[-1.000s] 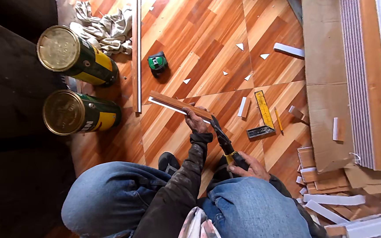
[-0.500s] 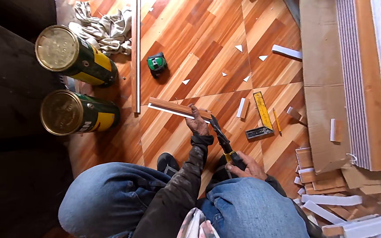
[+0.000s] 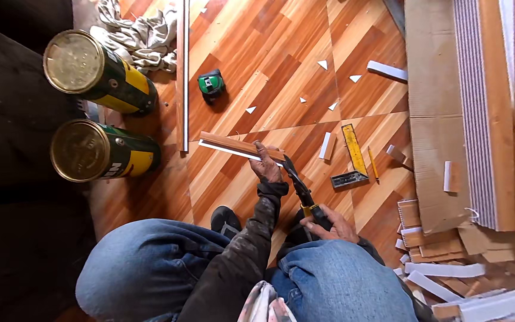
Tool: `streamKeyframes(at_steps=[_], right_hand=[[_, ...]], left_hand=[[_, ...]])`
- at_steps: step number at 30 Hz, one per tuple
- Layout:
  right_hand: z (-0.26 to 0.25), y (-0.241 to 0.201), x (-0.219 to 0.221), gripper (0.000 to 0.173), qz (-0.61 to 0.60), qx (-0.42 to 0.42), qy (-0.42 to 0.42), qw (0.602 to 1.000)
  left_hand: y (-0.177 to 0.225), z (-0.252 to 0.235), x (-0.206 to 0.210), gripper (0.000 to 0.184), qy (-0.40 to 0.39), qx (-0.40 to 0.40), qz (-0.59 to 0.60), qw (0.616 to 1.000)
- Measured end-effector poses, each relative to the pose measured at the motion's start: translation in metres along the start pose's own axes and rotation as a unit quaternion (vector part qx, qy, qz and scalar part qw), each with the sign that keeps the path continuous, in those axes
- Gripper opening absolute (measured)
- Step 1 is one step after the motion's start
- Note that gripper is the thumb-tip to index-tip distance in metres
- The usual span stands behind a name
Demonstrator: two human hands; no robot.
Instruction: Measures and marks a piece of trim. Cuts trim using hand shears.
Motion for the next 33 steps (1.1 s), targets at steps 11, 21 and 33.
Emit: streamKeyframes(at_steps=[11,21,33], right_hand=[[0.0,-0.0014,-0.0003,0.027,0.008,0.0,0.002,1.0],[0.0009,-0.0047,-0.003,0.029,0.038,0.013,0.002,0.999],[0.0012,-0.0039,-0.0039,0.03,0.042,0.017,0.006,0.999]], left_hand=[[0.0005,-0.0012,-0.0007,0.029,0.007,0.001,-0.001,1.0],[0.0043,0.0011,0.0009,0.028,0.012,0.001,-0.003,1.0],[0.0062,0.0028,0.0007,0.027,0.02,0.003,-0.01,1.0]])
Point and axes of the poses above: each hand's wrist, its own z-axis away from the middle knuckle, its own x-axis out of the palm, y = z × x, the point moved 9 cm from there along -z, towards the middle knuckle, and after that the axes turned 13 degrees about -x, right-handed, at the moved point
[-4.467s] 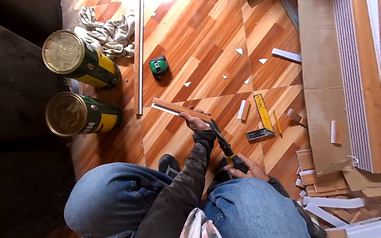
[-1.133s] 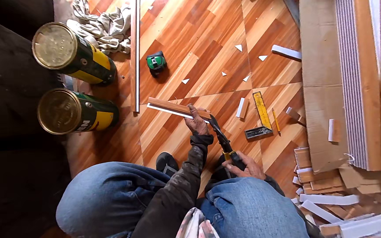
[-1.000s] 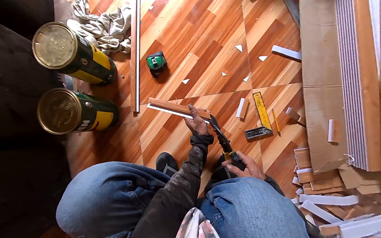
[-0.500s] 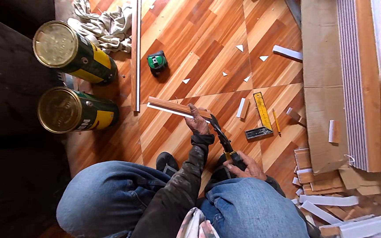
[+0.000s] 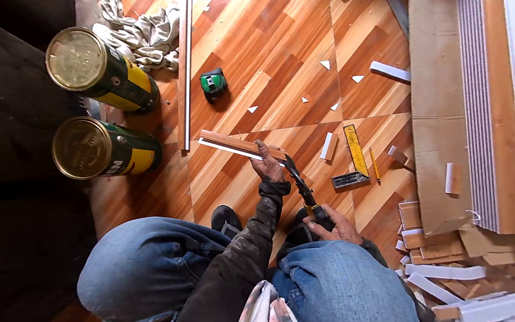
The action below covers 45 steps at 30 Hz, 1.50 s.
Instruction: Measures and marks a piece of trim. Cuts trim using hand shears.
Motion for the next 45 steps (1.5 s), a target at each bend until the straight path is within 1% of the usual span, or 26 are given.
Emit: streamKeyframes(at_steps=[14,19,26,32,40,42,45], right_hand=[[0.0,0.002,-0.001,0.031,0.01,-0.003,-0.008,1.0],[-0.001,0.005,-0.001,0.031,-0.011,-0.019,-0.005,1.0],[0.0,0.006,-0.002,0.031,-0.014,-0.019,-0.003,1.0],[0.0,0.011,-0.002,0.03,-0.053,-0.019,-0.001,0.998],[0.0,0.005,-0.002,0.031,-0.01,-0.013,-0.004,1.0],[0.0,0.003,-0.002,0.03,-0.007,-0.012,-0.002,1.0],[0.0,0.004,-0.002,0.03,-0.002,-0.013,-0.004,1.0]], left_hand=[[0.001,0.001,0.001,0.026,-0.002,-0.002,-0.003,1.0],[-0.001,0.0,0.0,0.03,-0.005,-0.009,-0.015,1.0],[-0.003,0.0,0.0,0.029,-0.003,-0.011,-0.008,1.0],[-0.002,0.001,0.001,0.029,0.002,-0.02,-0.011,1.0],[0.001,0.001,0.0,0.027,0.005,0.01,-0.013,1.0],[0.003,0.002,0.001,0.024,0.002,0.011,-0.012,1.0],[0.002,0.002,0.001,0.026,0.003,0.013,-0.014,1.0]])
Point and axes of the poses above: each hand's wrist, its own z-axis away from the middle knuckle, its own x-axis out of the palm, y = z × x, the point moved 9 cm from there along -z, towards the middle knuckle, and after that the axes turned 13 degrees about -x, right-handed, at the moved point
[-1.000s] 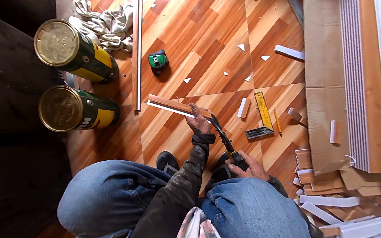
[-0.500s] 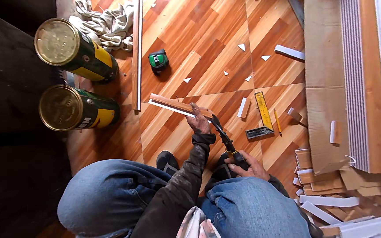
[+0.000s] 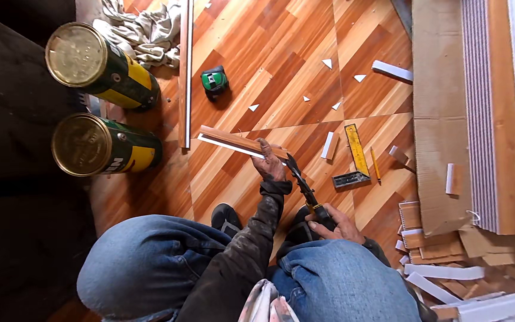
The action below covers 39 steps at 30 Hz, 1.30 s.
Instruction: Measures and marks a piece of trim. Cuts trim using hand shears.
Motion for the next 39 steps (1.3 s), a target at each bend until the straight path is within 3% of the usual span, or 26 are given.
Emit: streamKeyframes(at_steps=[39], right_hand=[[0.0006,0.0015,-0.0012,0.034,0.027,-0.015,-0.011,0.999]], left_hand=[[0.0029,0.0018,0.0006,0.024,0.0,0.034,-0.016,0.999]])
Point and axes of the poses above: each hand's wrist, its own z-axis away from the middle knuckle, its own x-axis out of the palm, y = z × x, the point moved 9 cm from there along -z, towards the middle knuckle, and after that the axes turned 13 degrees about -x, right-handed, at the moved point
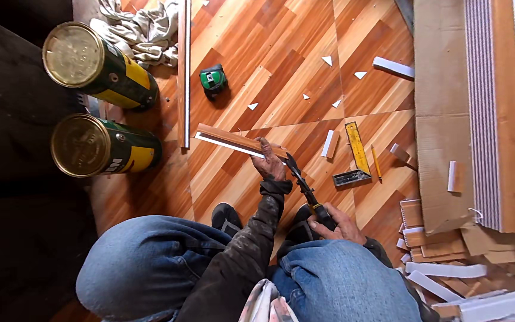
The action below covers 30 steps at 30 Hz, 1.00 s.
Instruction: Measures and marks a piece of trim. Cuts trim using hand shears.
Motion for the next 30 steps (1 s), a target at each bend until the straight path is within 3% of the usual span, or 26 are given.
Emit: streamKeyframes(at_steps=[13,23,30], right_hand=[[0.0,-0.005,-0.002,0.033,-0.024,-0.006,-0.008,1.0],[0.001,-0.007,0.003,0.027,-0.105,-0.019,0.018,0.994],[0.002,-0.006,0.006,0.025,-0.125,-0.014,0.028,0.992]], left_hand=[[0.001,0.0,0.004,0.021,-0.052,0.019,0.017,0.998],[-0.014,-0.005,-0.001,0.029,-0.037,-0.041,0.036,0.998],[-0.013,-0.004,0.004,0.033,-0.058,-0.039,0.043,0.997]])
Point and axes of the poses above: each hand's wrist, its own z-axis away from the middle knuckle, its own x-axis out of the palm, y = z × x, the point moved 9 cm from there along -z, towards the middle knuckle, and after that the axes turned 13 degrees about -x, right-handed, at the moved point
